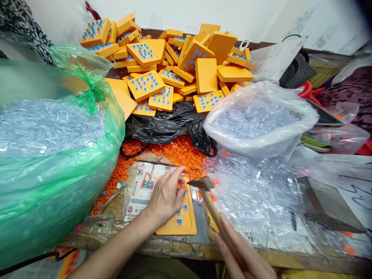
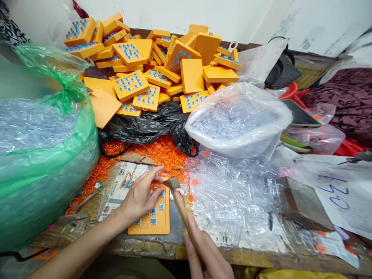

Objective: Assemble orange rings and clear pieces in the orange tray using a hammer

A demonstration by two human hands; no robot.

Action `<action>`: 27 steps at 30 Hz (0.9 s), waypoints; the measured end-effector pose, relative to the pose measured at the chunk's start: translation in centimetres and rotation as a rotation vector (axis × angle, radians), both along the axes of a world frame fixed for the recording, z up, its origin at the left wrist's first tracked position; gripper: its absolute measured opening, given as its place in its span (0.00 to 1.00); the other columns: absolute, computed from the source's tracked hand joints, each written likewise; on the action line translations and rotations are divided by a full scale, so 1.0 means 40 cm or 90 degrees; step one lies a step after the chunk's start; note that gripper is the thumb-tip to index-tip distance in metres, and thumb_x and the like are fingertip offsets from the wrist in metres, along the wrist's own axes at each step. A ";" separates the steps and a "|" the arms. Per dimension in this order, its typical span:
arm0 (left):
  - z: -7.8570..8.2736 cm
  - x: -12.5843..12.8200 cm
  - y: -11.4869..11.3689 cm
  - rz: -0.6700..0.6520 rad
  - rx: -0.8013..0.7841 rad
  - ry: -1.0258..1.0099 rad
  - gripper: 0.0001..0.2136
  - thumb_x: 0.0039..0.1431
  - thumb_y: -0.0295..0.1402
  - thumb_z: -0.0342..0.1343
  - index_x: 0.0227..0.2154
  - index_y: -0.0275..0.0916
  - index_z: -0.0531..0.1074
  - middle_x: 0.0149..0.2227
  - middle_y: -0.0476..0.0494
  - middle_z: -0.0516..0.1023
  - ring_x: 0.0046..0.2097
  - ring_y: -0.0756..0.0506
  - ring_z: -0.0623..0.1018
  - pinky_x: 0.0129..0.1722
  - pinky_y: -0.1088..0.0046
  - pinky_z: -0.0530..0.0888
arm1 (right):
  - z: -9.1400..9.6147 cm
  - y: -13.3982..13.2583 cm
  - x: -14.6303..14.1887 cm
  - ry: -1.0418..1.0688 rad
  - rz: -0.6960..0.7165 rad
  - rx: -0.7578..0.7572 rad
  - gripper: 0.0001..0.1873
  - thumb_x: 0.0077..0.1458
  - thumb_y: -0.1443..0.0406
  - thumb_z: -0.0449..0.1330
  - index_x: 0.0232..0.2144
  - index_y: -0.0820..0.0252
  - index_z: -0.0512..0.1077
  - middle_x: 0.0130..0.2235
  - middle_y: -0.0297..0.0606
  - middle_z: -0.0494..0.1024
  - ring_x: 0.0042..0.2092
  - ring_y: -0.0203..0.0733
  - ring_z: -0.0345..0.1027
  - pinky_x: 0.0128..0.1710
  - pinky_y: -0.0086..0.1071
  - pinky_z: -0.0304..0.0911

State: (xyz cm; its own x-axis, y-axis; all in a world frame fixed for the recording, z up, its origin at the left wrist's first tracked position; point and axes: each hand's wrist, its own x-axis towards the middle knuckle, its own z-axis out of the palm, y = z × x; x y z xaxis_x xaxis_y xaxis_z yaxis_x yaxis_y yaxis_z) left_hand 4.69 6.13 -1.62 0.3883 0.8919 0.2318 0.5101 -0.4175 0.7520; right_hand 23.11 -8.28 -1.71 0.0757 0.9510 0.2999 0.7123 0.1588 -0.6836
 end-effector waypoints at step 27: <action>0.016 -0.015 0.002 0.001 -0.076 -0.062 0.28 0.56 0.25 0.54 0.60 0.39 0.57 0.37 0.46 0.80 0.42 0.43 0.78 0.48 0.59 0.74 | -0.030 -0.007 0.017 -0.007 0.020 -0.068 0.27 0.60 0.68 0.56 0.61 0.52 0.61 0.58 0.35 0.68 0.56 0.45 0.66 0.54 0.30 0.61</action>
